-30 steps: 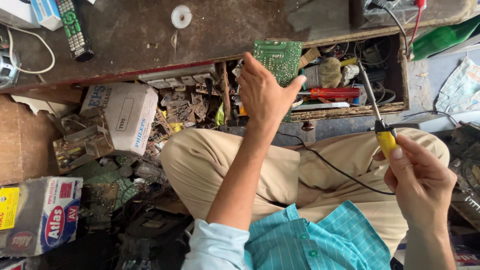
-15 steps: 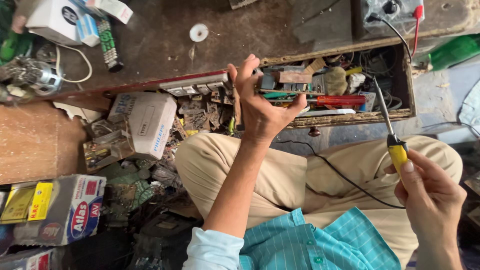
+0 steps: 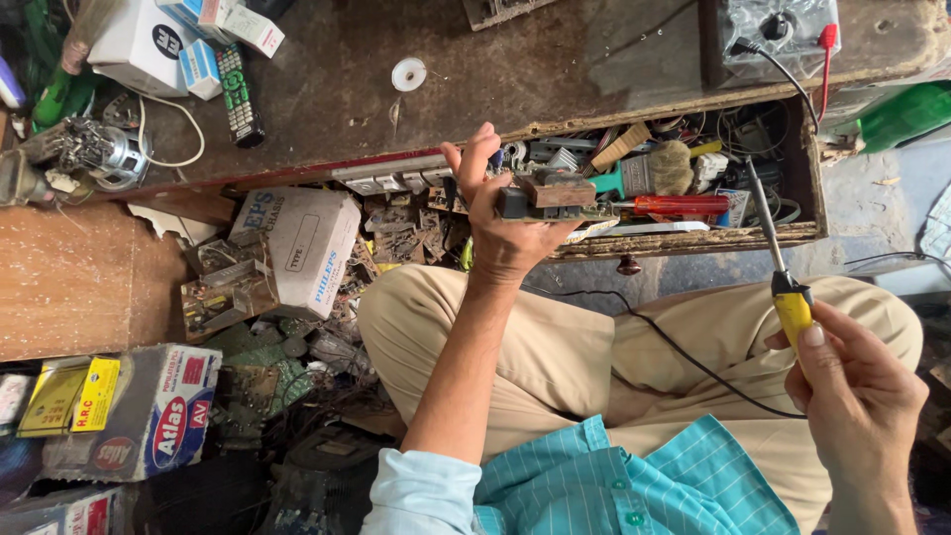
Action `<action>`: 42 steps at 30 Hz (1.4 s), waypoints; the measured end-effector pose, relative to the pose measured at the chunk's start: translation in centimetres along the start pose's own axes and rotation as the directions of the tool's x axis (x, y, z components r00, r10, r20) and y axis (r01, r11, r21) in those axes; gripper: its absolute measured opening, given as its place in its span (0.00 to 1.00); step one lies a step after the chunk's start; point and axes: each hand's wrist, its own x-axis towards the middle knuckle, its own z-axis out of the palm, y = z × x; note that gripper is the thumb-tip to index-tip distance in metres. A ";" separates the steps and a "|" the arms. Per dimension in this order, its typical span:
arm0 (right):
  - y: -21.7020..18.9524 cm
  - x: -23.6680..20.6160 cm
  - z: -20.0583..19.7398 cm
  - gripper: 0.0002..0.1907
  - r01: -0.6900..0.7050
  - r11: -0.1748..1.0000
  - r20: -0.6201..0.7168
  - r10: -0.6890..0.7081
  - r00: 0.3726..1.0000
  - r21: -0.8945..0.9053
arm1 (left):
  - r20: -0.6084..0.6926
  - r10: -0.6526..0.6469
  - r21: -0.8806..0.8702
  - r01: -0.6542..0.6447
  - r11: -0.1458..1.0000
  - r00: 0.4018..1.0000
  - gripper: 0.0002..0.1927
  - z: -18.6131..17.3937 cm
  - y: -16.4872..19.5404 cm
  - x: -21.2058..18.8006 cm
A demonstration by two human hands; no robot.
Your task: The person sits on the floor and uses a soldering iron to work on a green circuit board, then uses a screwdriver to adjust a component and pliers to cut a wire. The person handles the board and tools throughout the clip.
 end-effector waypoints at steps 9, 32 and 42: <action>0.3 0.0 0.3 0.17 0.028 0.998 0.013 -0.029 0.999 0.048 | 0.024 -0.012 0.025 0.012 1.000 1.000 0.55 -0.6 -0.4 0.4; 10.0 4.6 17.4 0.10 0.171 0.800 -0.225 -0.046 0.973 0.575 | 0.038 -0.028 0.093 0.024 0.995 0.999 0.58 -2.3 -2.7 -0.6; 10.3 6.1 16.9 0.17 -0.182 0.539 -0.133 0.494 0.859 0.823 | -0.071 0.096 0.008 -0.096 0.995 0.993 0.53 -1.5 -3.8 0.9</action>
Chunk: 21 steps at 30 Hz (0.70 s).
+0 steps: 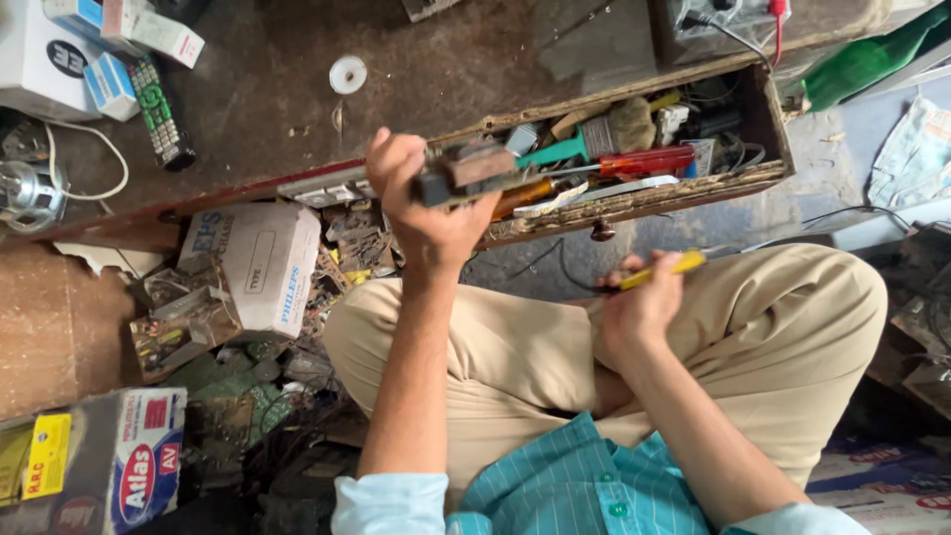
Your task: The person sits on the floor and uses a soldering iron to work on a green circuit board, then uses a screwdriver to adjust a component and pliers to cut a wire. The person handles the board and tools throughout the clip.
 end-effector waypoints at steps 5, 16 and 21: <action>3.7 0.6 3.2 0.17 -0.172 0.941 -0.086 0.154 0.984 -0.292 | 0.137 0.088 0.074 -0.099 0.992 0.987 0.42 2.2 -3.4 2.4; 6.4 12.3 8.9 0.11 0.342 0.312 0.356 -0.014 0.934 -0.886 | 0.321 0.084 0.222 -0.161 0.962 0.943 0.27 9.9 -8.7 4.7; 7.4 17.7 9.9 0.11 0.462 0.029 0.463 0.070 0.883 -0.886 | 0.446 0.083 0.199 -0.189 0.962 0.891 0.30 12.0 -10.4 4.2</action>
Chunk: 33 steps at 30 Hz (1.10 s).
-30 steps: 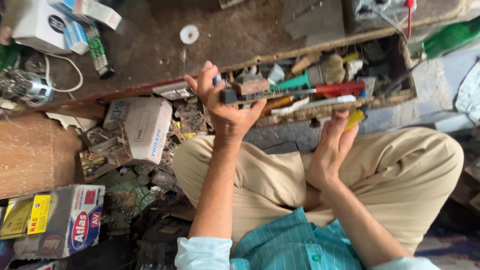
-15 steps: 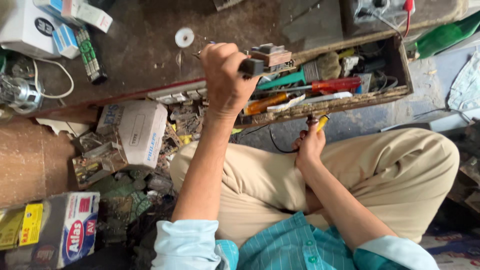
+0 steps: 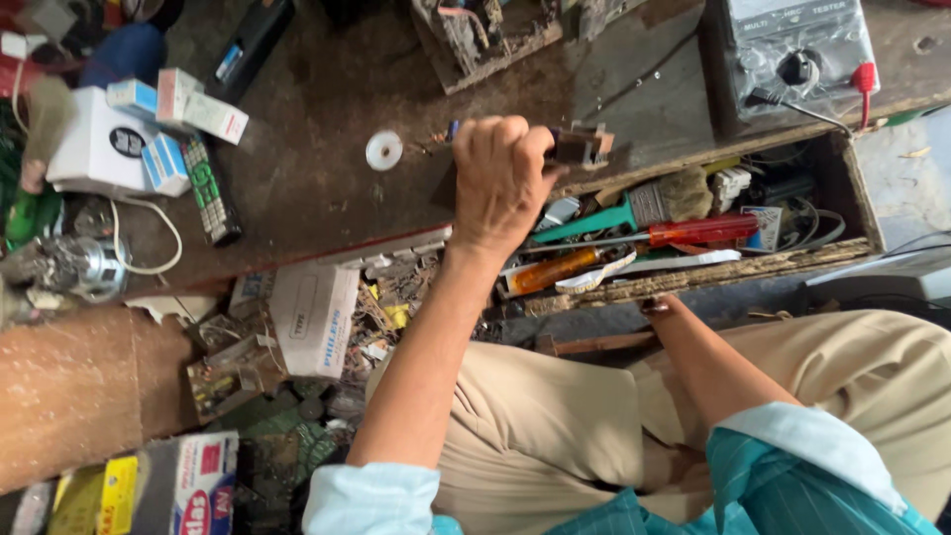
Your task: The person sits on the floor and uses a soldering iron to work on a green circuit board, then uses a screwdriver to adjust a component and pliers to cut a wire. The person handles the board and tools throughout the clip.
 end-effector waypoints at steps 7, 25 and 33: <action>1.7 3.8 1.0 0.12 0.163 0.939 0.100 -0.139 0.985 -0.301 | 0.148 0.086 -0.149 -0.064 0.987 0.985 0.36 0.1 -0.4 -2.3; -0.3 -12.0 -4.3 0.17 0.489 0.596 0.553 -0.088 0.828 -0.637 | 0.175 0.091 -0.243 -0.046 0.969 0.980 0.47 -3.2 -1.4 -5.3; -3.9 -13.1 -21.2 0.23 0.656 0.600 0.476 -0.458 0.751 -0.457 | 0.267 -0.123 -0.268 0.196 0.943 0.956 0.36 -6.2 1.0 -4.7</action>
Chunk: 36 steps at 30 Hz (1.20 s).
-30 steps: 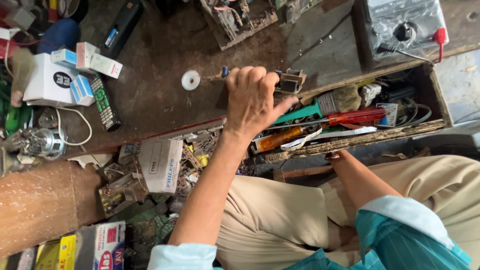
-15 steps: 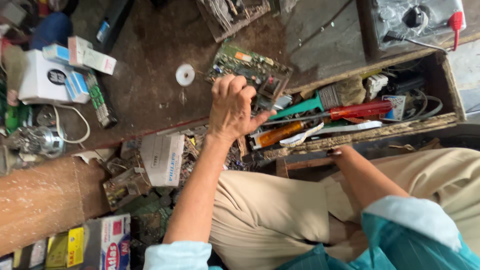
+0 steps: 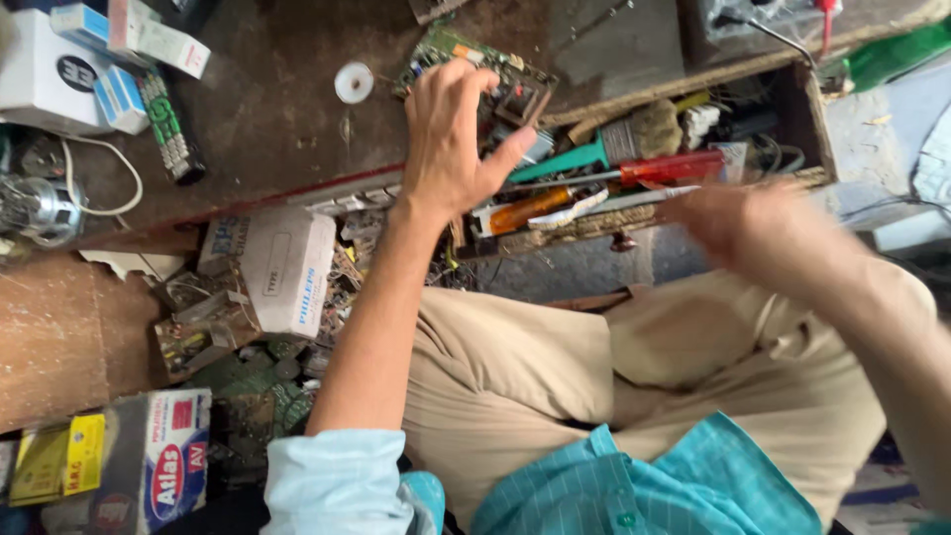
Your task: The person sits on the floor and uses a soldering iron to work on a green circuit board, then uses a screwdriver to adjust a component and pliers to cut a wire. The person handles the board and tools throughout the clip.
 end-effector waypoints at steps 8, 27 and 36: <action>2.5 5.5 0.5 0.10 -0.142 0.903 0.080 0.190 0.979 -0.405 | 0.237 -0.096 0.033 0.091 0.995 0.967 0.48 0.0 2.5 1.6; 2.8 -13.3 0.7 0.20 -0.380 0.774 -0.147 0.512 0.846 0.506 | 0.338 -0.095 0.118 0.058 0.991 0.936 0.36 -1.3 3.1 3.4; -0.5 -15.2 6.7 0.20 -0.210 0.354 -0.103 0.691 0.716 0.911 | 0.204 -0.073 -0.070 0.089 0.994 0.976 0.32 -4.4 2.9 3.3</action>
